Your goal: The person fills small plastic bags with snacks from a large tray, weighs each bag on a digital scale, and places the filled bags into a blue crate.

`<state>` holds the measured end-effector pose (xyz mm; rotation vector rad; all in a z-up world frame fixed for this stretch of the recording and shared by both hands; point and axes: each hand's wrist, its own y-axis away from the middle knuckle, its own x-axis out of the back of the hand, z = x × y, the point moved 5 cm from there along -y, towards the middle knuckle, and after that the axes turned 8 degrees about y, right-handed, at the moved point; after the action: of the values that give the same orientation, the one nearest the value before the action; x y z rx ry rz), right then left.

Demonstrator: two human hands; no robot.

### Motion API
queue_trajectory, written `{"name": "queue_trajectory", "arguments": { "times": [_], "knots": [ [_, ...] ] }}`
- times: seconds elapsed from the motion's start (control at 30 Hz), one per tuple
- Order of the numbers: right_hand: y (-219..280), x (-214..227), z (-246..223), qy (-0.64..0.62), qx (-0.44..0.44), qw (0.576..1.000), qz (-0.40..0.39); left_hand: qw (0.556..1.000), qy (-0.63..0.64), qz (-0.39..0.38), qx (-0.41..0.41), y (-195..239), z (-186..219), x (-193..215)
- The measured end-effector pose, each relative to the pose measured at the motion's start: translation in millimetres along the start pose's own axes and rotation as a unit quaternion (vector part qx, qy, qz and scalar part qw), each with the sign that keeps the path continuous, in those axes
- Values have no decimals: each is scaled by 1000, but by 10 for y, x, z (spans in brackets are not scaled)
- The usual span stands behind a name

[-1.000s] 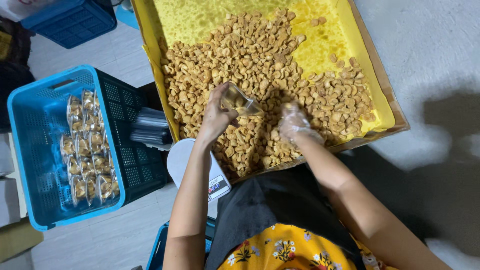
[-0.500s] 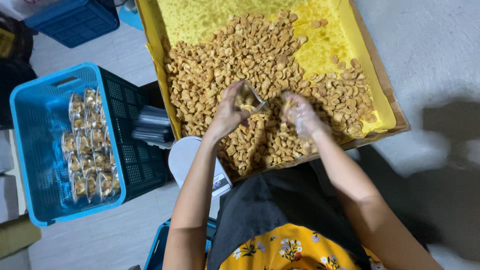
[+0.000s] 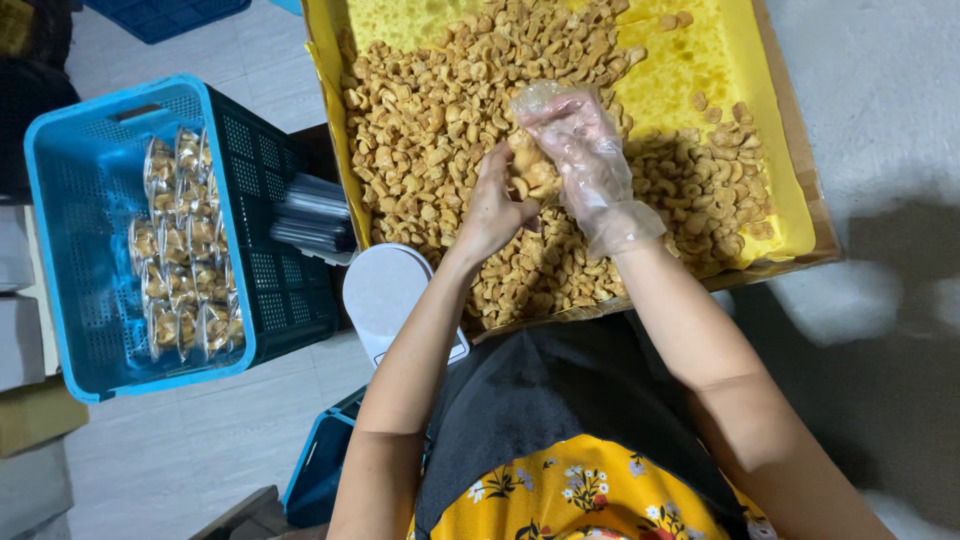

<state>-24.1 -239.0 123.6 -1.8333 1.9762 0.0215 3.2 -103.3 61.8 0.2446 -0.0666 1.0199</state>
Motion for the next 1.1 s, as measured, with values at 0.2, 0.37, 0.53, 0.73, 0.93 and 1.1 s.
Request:
{"name": "queue_trajectory", "arguments": {
  "times": [0.2, 0.37, 0.53, 0.73, 0.93, 1.1],
  "knots": [
    [-45, 246, 8, -143, -98, 983, 59, 999, 43, -2, -16, 109, 26, 113],
    [306, 546, 161, 262, -357, 879, 177, 993, 111, 5, 37, 407, 493, 305],
    [632, 184, 687, 513, -507, 687, -89, 998, 43, 40, 11, 576, 602, 500],
    [839, 108, 930, 587, -491, 593, -250, 998, 12, 69, -4, 511, 183, 643],
    [1215, 575, 1690, 569, -514, 633, -106, 985, -141, 44, -94, 510, 24, 613],
    [1120, 828, 1643, 403, -434, 806, 4, 1000, -14, 4, -6, 431, 178, 499]
  ]
}}
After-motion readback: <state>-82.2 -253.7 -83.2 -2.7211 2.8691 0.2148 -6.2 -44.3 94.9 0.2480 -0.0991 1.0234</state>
